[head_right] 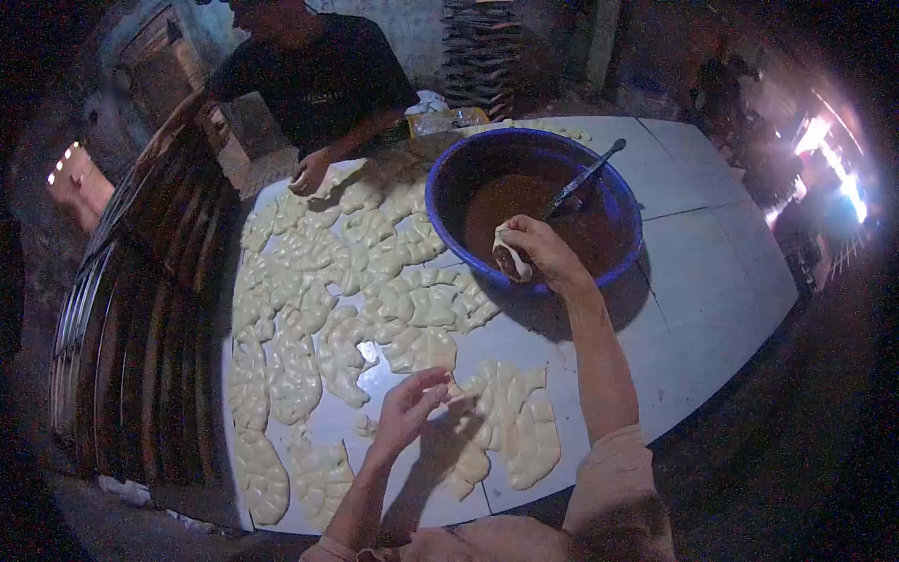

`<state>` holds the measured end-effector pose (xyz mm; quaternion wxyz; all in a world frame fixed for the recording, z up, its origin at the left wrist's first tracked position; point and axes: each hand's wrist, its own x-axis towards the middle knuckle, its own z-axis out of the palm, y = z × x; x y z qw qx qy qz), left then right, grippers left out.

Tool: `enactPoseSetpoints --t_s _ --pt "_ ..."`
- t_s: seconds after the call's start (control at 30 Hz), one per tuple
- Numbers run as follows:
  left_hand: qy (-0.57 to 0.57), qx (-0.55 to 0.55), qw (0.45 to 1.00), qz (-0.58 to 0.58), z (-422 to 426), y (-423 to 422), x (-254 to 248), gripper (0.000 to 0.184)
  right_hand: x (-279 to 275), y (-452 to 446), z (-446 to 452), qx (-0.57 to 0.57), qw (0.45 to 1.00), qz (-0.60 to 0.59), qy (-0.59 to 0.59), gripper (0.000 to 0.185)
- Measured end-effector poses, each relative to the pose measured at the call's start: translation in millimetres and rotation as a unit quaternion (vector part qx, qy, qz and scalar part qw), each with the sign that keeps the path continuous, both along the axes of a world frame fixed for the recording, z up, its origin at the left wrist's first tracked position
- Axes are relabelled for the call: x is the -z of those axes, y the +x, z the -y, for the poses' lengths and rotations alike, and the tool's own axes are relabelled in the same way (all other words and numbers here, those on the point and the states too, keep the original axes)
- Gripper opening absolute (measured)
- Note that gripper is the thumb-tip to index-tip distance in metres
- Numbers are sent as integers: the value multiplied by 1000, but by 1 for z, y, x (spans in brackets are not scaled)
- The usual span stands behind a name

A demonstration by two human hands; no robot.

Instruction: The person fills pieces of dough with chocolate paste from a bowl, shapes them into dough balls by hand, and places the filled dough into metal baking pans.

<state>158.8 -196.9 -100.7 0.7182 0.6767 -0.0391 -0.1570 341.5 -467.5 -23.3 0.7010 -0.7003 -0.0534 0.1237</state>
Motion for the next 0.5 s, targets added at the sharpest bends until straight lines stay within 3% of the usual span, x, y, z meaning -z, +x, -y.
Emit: enactPoseSetpoints --t_s 0.07,0.1,0.17,0.3,0.5 --pt "-119 -23 993 18 20 20 29 40 -10 -23 -26 12 993 -18 118 14" --pt "-154 -17 987 -53 24 24 12 42 -7 -34 -43 43 985 -28 166 9" --pt "-239 -49 965 -98 32 30 -15 45 5 -56 -67 10 976 -58 208 9" --pt "-437 -80 884 -144 24 33 11 38 27 -100 -123 11 968 -84 237 16" --pt "-376 -268 880 -110 -24 15 45 23 52 -137 -153 -18 984 -96 147 22"
